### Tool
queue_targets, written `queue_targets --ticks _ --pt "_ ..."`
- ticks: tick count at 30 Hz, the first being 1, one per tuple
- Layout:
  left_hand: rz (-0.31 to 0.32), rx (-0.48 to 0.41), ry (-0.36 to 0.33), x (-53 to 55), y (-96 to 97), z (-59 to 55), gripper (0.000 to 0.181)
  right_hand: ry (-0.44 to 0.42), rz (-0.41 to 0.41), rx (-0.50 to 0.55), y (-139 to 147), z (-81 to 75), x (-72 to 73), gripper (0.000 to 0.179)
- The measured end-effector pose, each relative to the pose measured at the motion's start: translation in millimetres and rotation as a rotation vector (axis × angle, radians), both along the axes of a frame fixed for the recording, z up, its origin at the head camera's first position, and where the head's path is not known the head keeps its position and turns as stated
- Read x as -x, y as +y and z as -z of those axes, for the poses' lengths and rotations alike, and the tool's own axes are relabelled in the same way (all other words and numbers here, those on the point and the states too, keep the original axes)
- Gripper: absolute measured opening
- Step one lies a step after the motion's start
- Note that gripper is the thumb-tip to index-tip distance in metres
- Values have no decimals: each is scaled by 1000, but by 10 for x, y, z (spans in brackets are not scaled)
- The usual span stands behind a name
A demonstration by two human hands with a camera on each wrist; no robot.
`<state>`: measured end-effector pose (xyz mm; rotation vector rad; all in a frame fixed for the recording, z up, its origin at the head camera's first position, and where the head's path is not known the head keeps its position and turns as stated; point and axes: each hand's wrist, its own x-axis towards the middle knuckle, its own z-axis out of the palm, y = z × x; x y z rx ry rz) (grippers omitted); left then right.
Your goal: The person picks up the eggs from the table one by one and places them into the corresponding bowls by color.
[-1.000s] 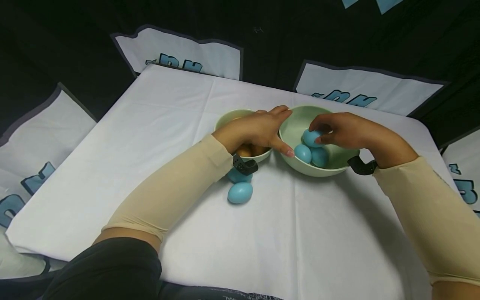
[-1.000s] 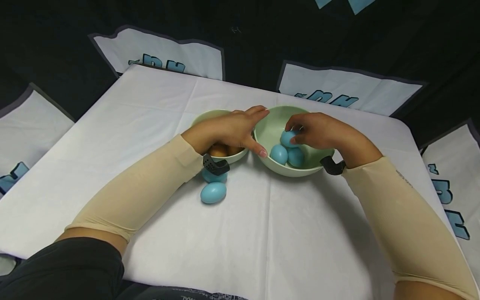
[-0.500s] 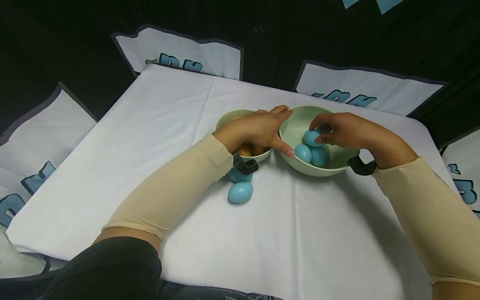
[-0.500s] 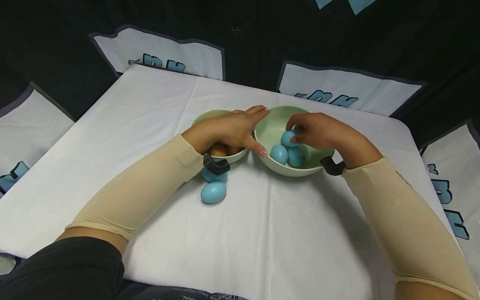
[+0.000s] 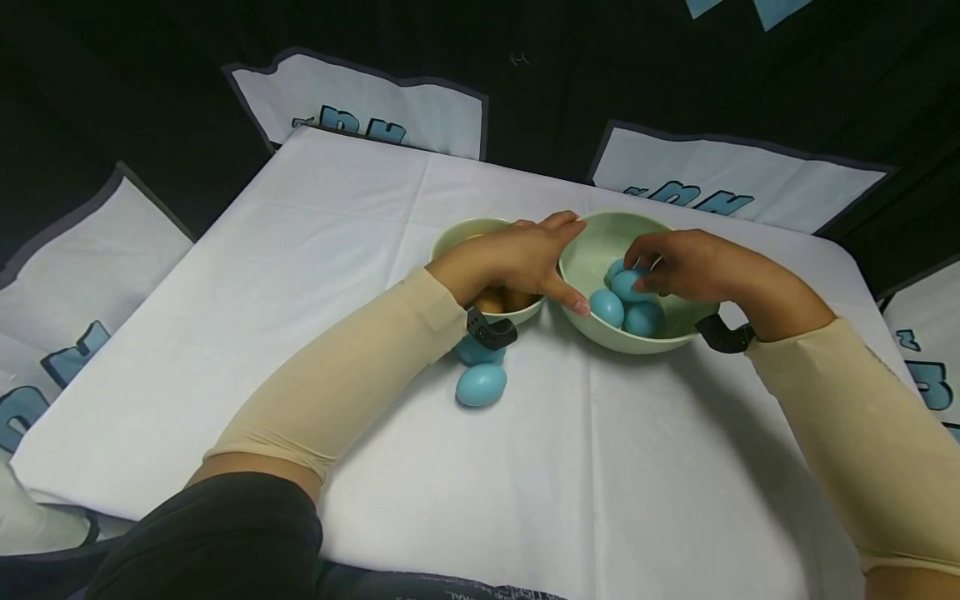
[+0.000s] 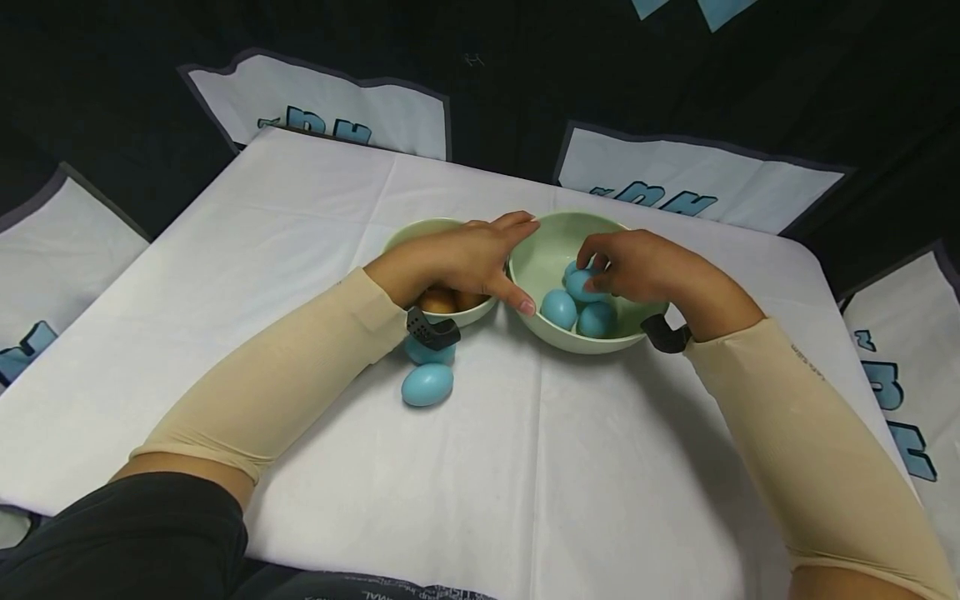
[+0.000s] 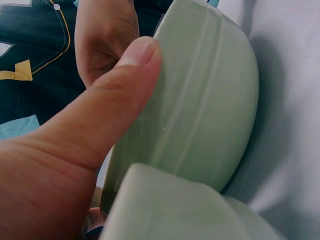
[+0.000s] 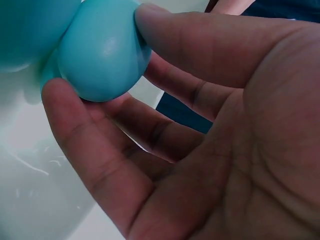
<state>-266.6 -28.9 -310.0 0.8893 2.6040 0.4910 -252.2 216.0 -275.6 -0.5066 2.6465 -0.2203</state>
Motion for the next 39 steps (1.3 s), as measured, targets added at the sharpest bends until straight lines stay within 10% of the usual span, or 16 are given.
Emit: queue_targets --ticks 39 --pt "-2 51 16 4 11 -26 123 -11 -43 -15 -14 77 -7 23"
